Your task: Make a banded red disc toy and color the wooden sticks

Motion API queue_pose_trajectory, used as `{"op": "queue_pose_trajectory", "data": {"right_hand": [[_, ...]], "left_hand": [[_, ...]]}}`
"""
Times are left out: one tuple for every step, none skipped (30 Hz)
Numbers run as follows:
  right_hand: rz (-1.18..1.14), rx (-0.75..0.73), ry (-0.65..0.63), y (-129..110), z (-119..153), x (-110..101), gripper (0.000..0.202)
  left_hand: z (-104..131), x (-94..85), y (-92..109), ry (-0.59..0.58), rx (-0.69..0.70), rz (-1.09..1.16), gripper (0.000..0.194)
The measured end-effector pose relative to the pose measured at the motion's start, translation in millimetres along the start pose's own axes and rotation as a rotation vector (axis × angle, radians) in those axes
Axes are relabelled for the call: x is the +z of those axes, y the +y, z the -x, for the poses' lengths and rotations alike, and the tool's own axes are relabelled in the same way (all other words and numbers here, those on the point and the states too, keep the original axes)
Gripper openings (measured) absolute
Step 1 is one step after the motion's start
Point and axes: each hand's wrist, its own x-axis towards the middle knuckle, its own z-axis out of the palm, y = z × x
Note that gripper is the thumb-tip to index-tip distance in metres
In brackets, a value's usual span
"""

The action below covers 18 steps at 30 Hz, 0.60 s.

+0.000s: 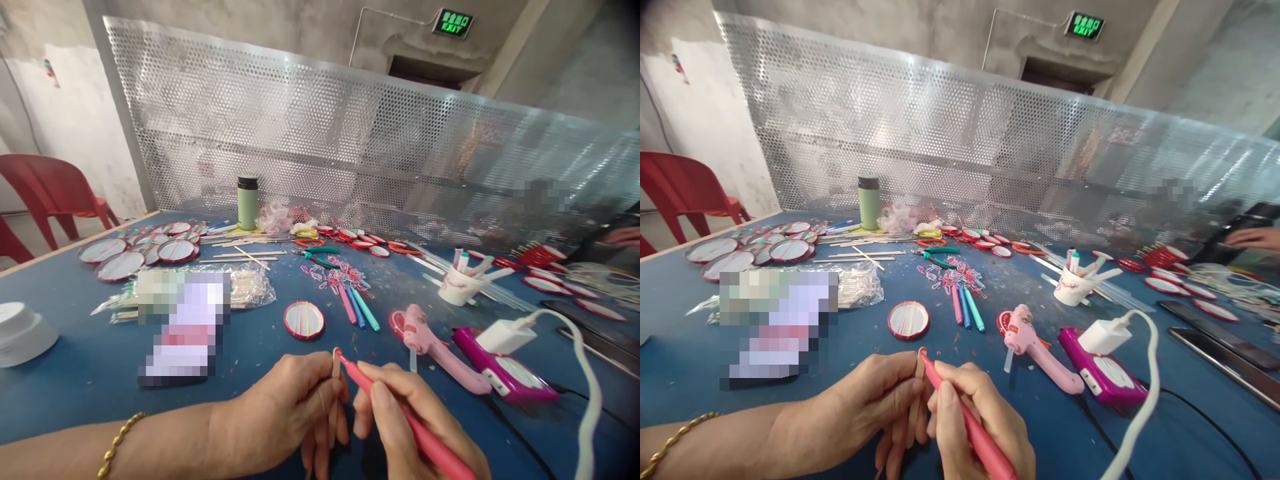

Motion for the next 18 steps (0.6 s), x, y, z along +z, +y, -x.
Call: {"op": "queue_pose_trajectory", "data": {"right_hand": [[-0.013,-0.002,-0.003,-0.1,-0.2,0.2,0.016],[-0.017,0.000,-0.005,-0.1,-0.3,0.3,0.016],[-0.016,0.003,-0.009,-0.1,-0.4,0.3,0.015],[-0.011,0.008,-0.013,-0.1,-0.5,0.2,0.015],[-0.005,0.014,-0.018,-0.1,-0.5,0.1,0.015],[0.002,0.021,-0.021,-0.1,-0.5,-0.1,0.015],[0.005,0.026,-0.024,-0.2,-0.5,-0.2,0.015],[0.007,0.030,-0.025,-0.3,-0.5,-0.2,0.015],[0.010,0.033,-0.024,-0.3,-0.5,-0.2,0.015],[0.013,0.033,-0.022,-0.5,-0.5,-0.3,0.016],[0.017,0.031,-0.022,-0.6,-0.6,-0.3,0.016],[0.023,0.027,-0.024,-0.7,-0.6,-0.3,0.016],[0.030,0.024,-0.027,-0.7,-0.6,-0.3,0.016],[0.037,0.021,-0.029,-0.8,-0.7,-0.4,0.016],[0.043,0.019,-0.029,-0.8,-0.7,-0.4,0.016],[0.047,0.018,-0.029,-0.7,-0.8,-0.5,0.016],[0.048,0.018,-0.027,-0.5,-0.9,-0.4,0.016],[0.046,0.018,-0.026,-0.3,-1.0,-0.4,0.016]], "left_hand": [[0.1,-0.4,-0.9,-0.004,-0.001,0.001,0.047],[0.0,-0.7,-1.7,-0.005,-0.004,0.007,0.046],[-0.2,-0.8,-2.4,-0.003,-0.005,0.013,0.046],[-0.5,-0.8,-2.7,-0.001,-0.006,0.019,0.046],[-0.7,-0.6,-2.8,0.001,-0.005,0.019,0.047],[-0.9,-0.3,-2.5,0.002,-0.002,0.017,0.047],[-0.9,0.2,-1.9,0.004,0.000,0.014,0.047],[-0.7,0.6,-1.2,0.006,0.002,0.010,0.048],[-0.5,1.1,-0.4,0.006,0.004,0.005,0.048],[-0.2,1.4,0.4,0.008,0.004,0.001,0.049],[0.1,1.7,1.0,0.009,0.004,-0.004,0.049],[0.3,1.8,1.3,0.010,0.003,-0.009,0.049],[0.4,1.7,1.5,0.011,0.004,-0.016,0.049],[0.4,1.6,1.4,0.013,0.005,-0.022,0.049],[0.3,1.4,1.2,0.014,0.004,-0.026,0.048],[0.1,1.1,1.0,0.014,0.006,-0.028,0.047],[-0.2,0.9,0.7,0.014,0.007,-0.028,0.047],[-0.4,0.7,0.7,0.015,0.009,-0.027,0.047]]}}
